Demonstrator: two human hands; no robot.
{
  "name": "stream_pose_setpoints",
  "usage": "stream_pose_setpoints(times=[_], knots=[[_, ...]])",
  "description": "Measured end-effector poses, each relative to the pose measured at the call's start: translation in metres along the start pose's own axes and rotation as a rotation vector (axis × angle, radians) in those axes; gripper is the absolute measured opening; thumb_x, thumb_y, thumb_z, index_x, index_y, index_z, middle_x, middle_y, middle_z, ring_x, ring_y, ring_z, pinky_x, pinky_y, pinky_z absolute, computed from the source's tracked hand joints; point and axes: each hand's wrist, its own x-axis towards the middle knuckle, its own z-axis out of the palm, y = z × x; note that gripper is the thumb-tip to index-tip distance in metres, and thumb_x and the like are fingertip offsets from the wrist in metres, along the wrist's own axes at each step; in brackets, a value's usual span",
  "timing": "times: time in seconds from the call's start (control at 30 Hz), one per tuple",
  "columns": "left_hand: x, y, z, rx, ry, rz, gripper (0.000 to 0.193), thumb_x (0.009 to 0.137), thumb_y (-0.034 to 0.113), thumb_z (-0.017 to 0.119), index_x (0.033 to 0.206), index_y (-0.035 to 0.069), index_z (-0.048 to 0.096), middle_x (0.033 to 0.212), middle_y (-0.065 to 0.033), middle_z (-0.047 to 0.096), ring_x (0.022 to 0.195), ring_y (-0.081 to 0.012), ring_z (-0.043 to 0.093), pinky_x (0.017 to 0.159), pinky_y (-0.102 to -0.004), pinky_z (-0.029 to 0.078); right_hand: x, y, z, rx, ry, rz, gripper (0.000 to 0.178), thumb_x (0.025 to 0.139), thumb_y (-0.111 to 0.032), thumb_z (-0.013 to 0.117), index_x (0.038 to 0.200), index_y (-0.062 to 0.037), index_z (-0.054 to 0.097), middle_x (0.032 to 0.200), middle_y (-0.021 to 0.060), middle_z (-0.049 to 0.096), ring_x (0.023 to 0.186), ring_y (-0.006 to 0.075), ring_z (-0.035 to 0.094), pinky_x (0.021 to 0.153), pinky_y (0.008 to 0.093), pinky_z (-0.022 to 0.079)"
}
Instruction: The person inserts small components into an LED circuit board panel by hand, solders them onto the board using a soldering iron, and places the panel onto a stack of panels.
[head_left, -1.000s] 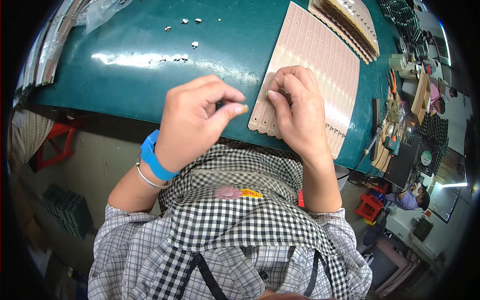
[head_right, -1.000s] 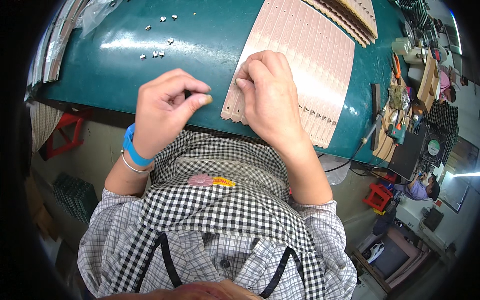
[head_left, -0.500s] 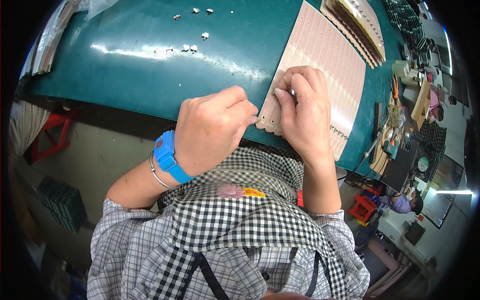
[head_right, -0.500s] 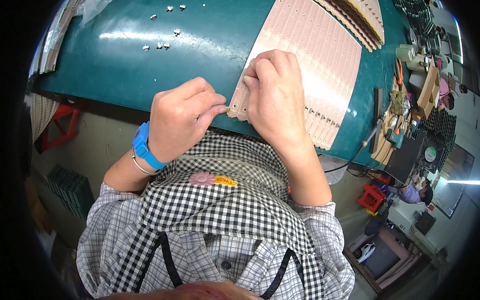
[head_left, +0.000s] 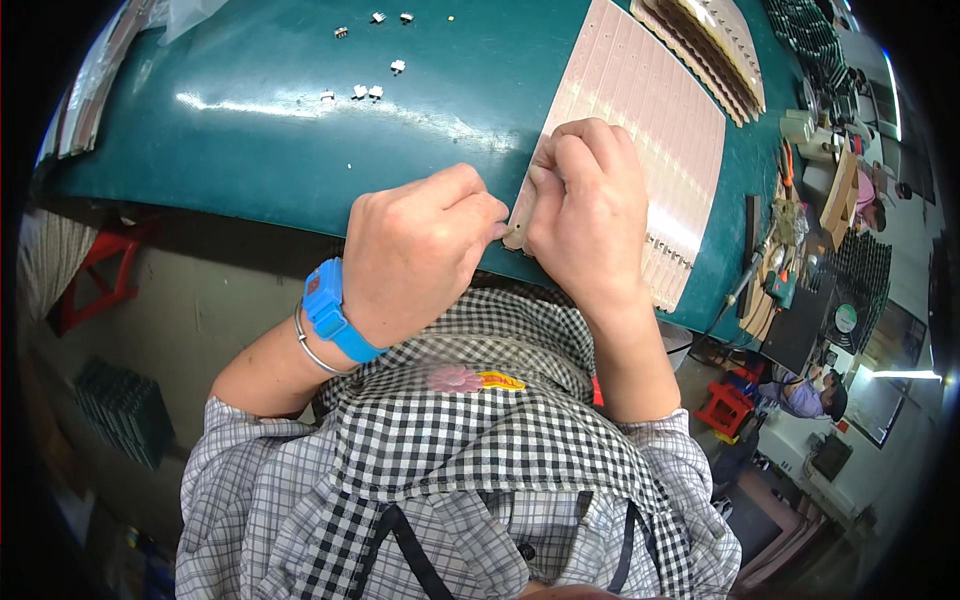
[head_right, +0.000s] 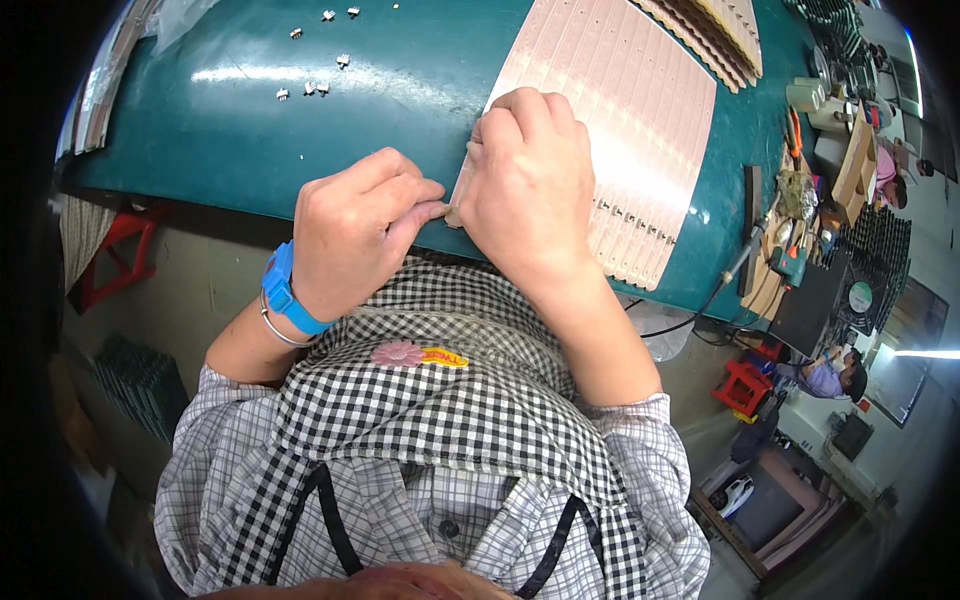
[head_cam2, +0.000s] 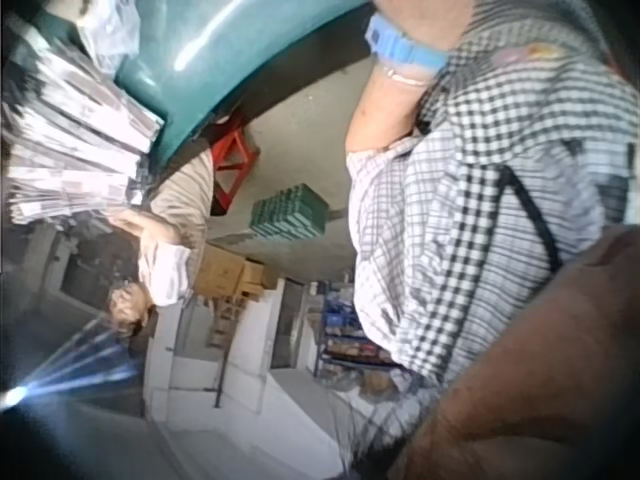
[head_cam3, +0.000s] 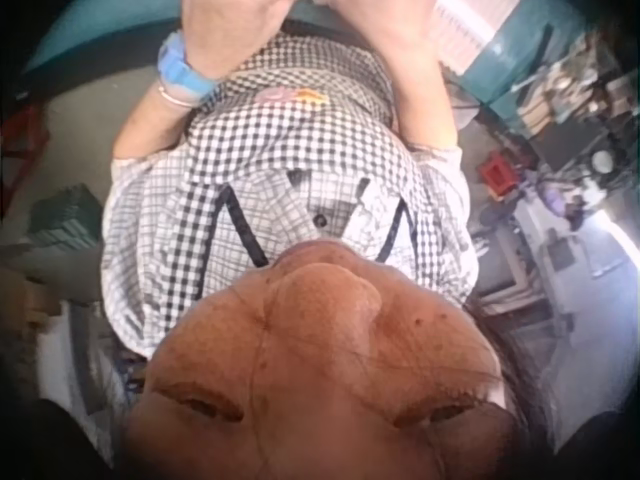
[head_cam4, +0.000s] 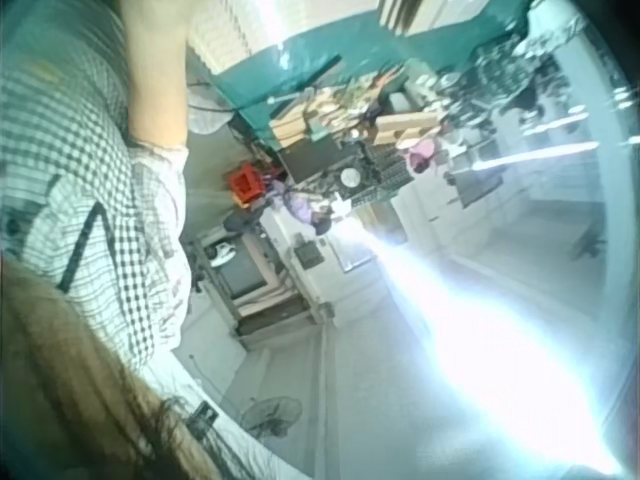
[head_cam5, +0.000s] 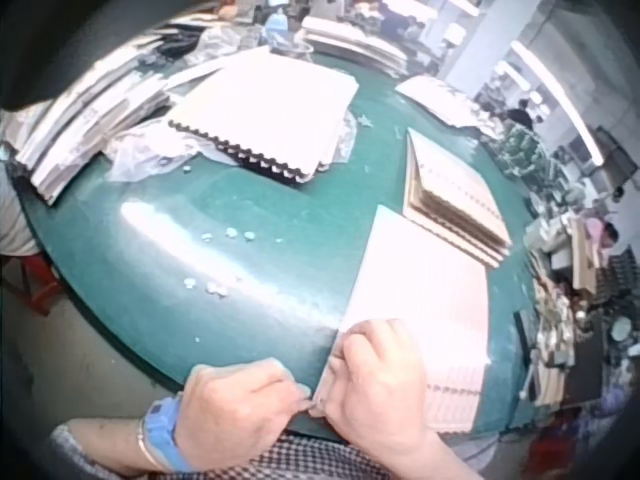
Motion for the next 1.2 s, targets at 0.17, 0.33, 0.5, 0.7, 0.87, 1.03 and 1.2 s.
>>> stream_pose_setpoints(times=[0.17, 0.33, 0.5, 0.7, 0.87, 1.03, 1.2], knots=[[0.002, 0.001, 0.0, -0.054, -0.015, -0.006, 0.018, 0.072, -0.006, 0.074, 0.088, 0.001, 0.071, 0.085, -0.0094, 0.069, 0.068, -0.0225, 0.068, 0.057, -0.0296, 0.054, -0.004, 0.011, -0.023, 0.118, -0.039, 0.062, 0.012, 0.075, 0.0, 0.067, 0.086, -0.0024, 0.063, 0.093, 0.0111, 0.061, 0.088, 0.0312, 0.058, 0.079, 0.04, 0.047], [0.003, 0.012, -0.004, -0.091, -0.122, -0.005, 0.021, 0.076, -0.01, 0.07, 0.094, 0.001, 0.071, 0.094, -0.0121, 0.072, 0.078, -0.0251, 0.071, 0.065, -0.0305, 0.057, -0.046, 0.062, -0.085, 0.033, 0.236, 0.399, 0.02, 0.084, 0.001, 0.064, 0.104, -0.0017, 0.065, 0.102, 0.0139, 0.067, 0.095, 0.0304, 0.065, 0.082, 0.0374, 0.051], [0.003, 0.021, 0.001, -0.015, -0.128, 0.018, 0.021, 0.079, -0.011, 0.067, 0.097, -0.001, 0.071, 0.099, -0.0148, 0.073, 0.088, -0.0272, 0.073, 0.074, -0.0314, 0.058, -0.138, 0.111, -0.099, -0.24, 0.152, 0.753, 0.014, 0.09, -0.004, 0.059, 0.102, -0.0024, 0.065, 0.095, 0.0183, 0.067, 0.09, 0.0364, 0.064, 0.08, 0.0432, 0.051], [-0.001, 0.024, 0.005, -0.056, -0.097, -0.153, 0.029, 0.075, -0.015, 0.069, 0.1, 0.0, 0.073, 0.098, -0.0118, 0.074, 0.066, -0.0087, 0.061, 0.052, -0.0202, 0.043, -0.156, 0.1, -0.093, 0.224, 0.217, 0.775, 0.031, 0.082, 0.014, 0.057, 0.108, -0.0008, 0.064, 0.088, 0.0093, 0.068, 0.084, 0.0179, 0.065, 0.077, 0.028, 0.05], [0.003, 0.021, 0.006, -0.029, -0.015, -0.144, 0.029, 0.074, -0.016, 0.069, 0.097, 0.002, 0.074, 0.096, -0.0095, 0.071, 0.064, -0.0078, 0.057, 0.052, -0.0204, 0.041, -0.164, 0.106, -0.093, 0.576, 0.335, 0.799, 0.031, 0.076, 0.014, 0.065, 0.105, 0.0021, 0.065, 0.092, 0.006, 0.068, 0.088, 0.0151, 0.063, 0.081, 0.0269, 0.049], [0.015, 0.026, -0.005, -0.071, 0.151, 0.082, 0.027, 0.073, -0.019, 0.067, 0.092, 0.0, 0.073, 0.09, -0.0084, 0.066, 0.077, -0.013, 0.06, 0.065, -0.0234, 0.048, -0.161, 0.104, -0.087, 0.684, 0.576, 0.483, 0.024, 0.07, 0.016, 0.07, 0.09, 0.0032, 0.07, 0.099, 0.0081, 0.063, 0.097, 0.0183, 0.061, 0.087, 0.0283, 0.047], [0.021, 0.046, -0.025, -0.14, 0.263, 0.22, 0.027, 0.073, -0.017, 0.069, 0.093, 0.0, 0.07, 0.094, -0.0086, 0.063, 0.081, -0.0134, 0.059, 0.065, -0.023, 0.046, -0.146, 0.104, -0.105, 0.818, 0.738, 0.227, 0.033, 0.077, 0.003, 0.075, 0.109, 0.006, 0.066, 0.118, 0.0159, 0.06, 0.111, 0.026, 0.06, 0.099, 0.037, 0.045]])
